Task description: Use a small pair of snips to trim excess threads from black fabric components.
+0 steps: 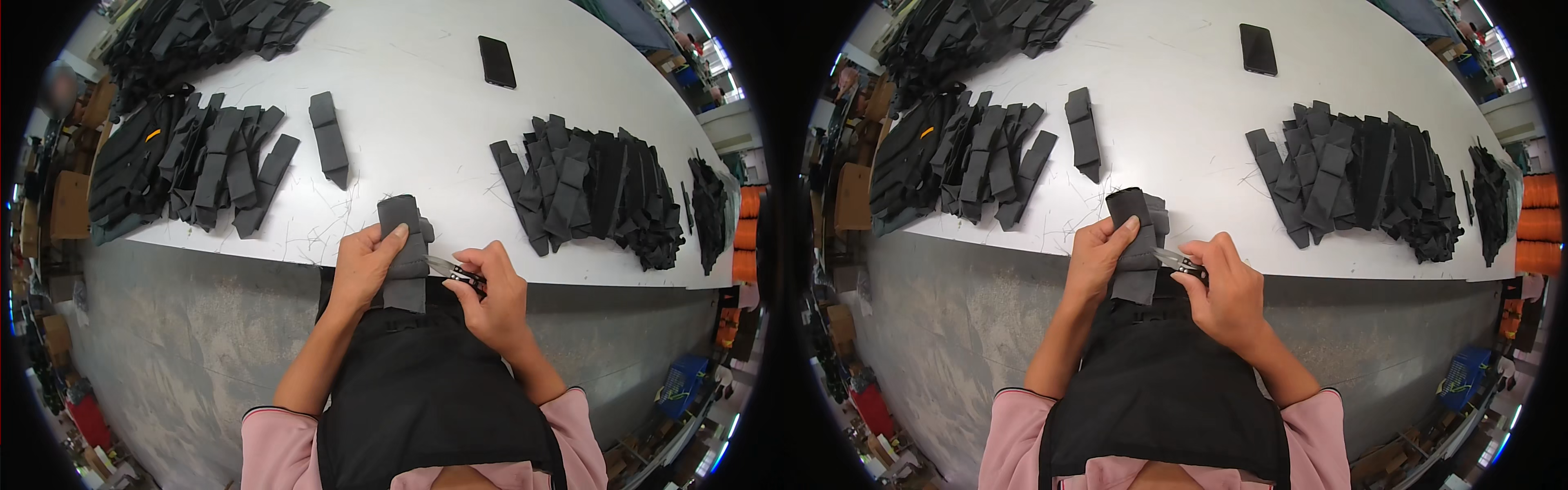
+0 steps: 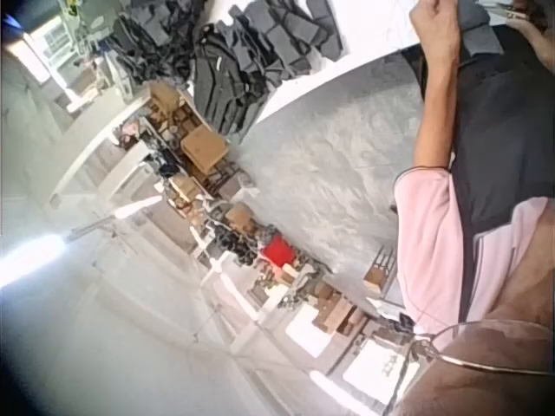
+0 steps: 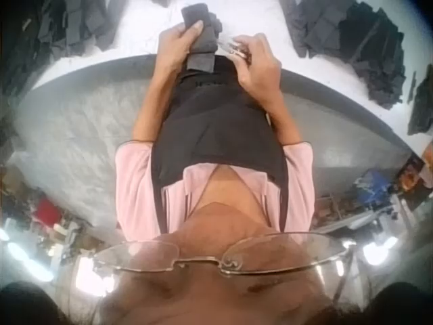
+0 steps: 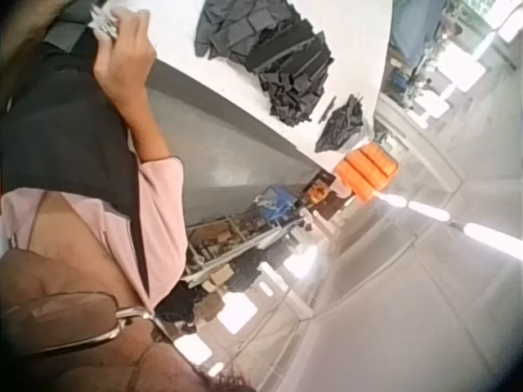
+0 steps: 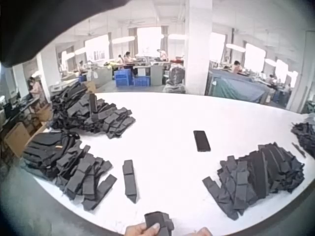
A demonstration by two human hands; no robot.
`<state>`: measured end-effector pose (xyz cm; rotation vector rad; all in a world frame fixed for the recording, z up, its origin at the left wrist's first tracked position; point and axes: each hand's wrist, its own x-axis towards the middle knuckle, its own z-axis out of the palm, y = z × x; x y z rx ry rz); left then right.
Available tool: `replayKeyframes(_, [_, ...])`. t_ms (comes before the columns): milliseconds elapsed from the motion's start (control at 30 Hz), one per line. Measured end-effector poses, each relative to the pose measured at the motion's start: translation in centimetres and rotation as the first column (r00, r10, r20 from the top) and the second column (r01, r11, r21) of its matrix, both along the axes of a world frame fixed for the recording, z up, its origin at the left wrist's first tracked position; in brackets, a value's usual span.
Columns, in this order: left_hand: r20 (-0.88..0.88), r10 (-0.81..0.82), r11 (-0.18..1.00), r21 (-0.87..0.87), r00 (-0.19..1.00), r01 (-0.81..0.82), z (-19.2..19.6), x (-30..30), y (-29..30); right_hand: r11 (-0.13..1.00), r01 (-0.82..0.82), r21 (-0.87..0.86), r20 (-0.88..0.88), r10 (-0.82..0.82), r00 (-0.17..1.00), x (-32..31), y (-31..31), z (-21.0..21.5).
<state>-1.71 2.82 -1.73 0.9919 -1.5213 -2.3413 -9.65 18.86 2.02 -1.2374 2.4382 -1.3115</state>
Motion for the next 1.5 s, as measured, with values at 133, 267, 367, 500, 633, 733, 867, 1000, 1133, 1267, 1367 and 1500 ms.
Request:
replayKeyframes(133, [0.0, -0.018, 1.0, 0.003, 1.0, 0.018, 0.3, -0.3, -0.1, 0.999, -0.044, 0.003, 0.004, 0.044, 0.999, -0.3, -0.2, -0.2])
replayKeyframes(267, [-0.157, 0.075, 0.94, 0.342, 0.985, -0.017, -0.9, 1.2, -0.9, 0.987, 0.067, -0.149, 0.555, 0.027, 0.831, -1.6, 0.5, -1.8])
replayKeyframes(367, [-0.295, 0.013, 0.894, 0.431, 0.955, 0.121, -4.4, 1.8, -0.7, 0.955, 0.159, -0.252, 0.876, 0.155, 0.457, -2.3, 0.0, -5.8])
replayKeyframes(500, [-0.252, -0.101, 0.919, 0.347, 0.962, 0.187, -3.6, 0.9, 1.2, 0.941, 0.223, -0.254, 0.957, 0.211, 0.2, -2.1, -0.1, -5.5])
replayKeyframes(633, [-0.258, -0.34, 0.937, -0.017, 0.904, 0.348, -2.7, -0.5, 1.2, 0.939, 0.279, -0.201, 0.947, 0.113, 0.302, -3.5, -0.4, -6.0])
replayKeyframes(733, [-0.317, -0.479, 0.872, -0.068, 0.818, 0.485, -1.4, -2.1, 0.7, 0.967, 0.204, -0.156, 0.912, 0.061, 0.406, -5.2, 0.1, -5.5])
replayKeyframes(867, [-0.354, -0.629, 0.773, -0.381, 0.692, 0.507, 0.8, -4.4, 0.5, 0.948, 0.273, -0.164, 0.652, -0.103, 0.751, -10.3, 2.6, -3.3])
replayKeyframes(1000, [-0.314, -0.458, 0.887, -0.22, 0.831, 0.406, 0.8, -4.4, -1.9, 0.909, 0.393, -0.141, 0.679, -0.2, 0.706, -14.9, 5.9, 2.0])
replayKeyframes(1133, [-0.239, -0.314, 0.949, -0.117, 0.919, 0.293, 0.4, -5.0, -1.3, 0.93, 0.336, -0.149, 0.706, -0.138, 0.695, -13.9, 3.3, 1.2])
replayKeyframes(1267, [-0.169, -0.249, 0.967, 0.012, 0.954, 0.255, 1.0, -6.5, 0.1, 0.986, 0.023, -0.163, 0.744, 0.108, 0.66, -10.2, -1.2, 0.7])
replayKeyframes(1367, [-0.182, -0.08, 0.938, -0.347, 0.98, 0.012, 0.3, -5.8, -3.6, 0.994, 0.018, -0.104, 0.709, 0.061, 0.702, -11.0, -1.6, 1.3])
replayKeyframes(1500, [-0.09, 0.019, 0.685, -0.724, 0.996, -0.078, -1.4, -1.1, -13.0, 0.968, 0.218, 0.127, 0.286, -0.246, 0.926, -14.8, 1.6, -2.0])
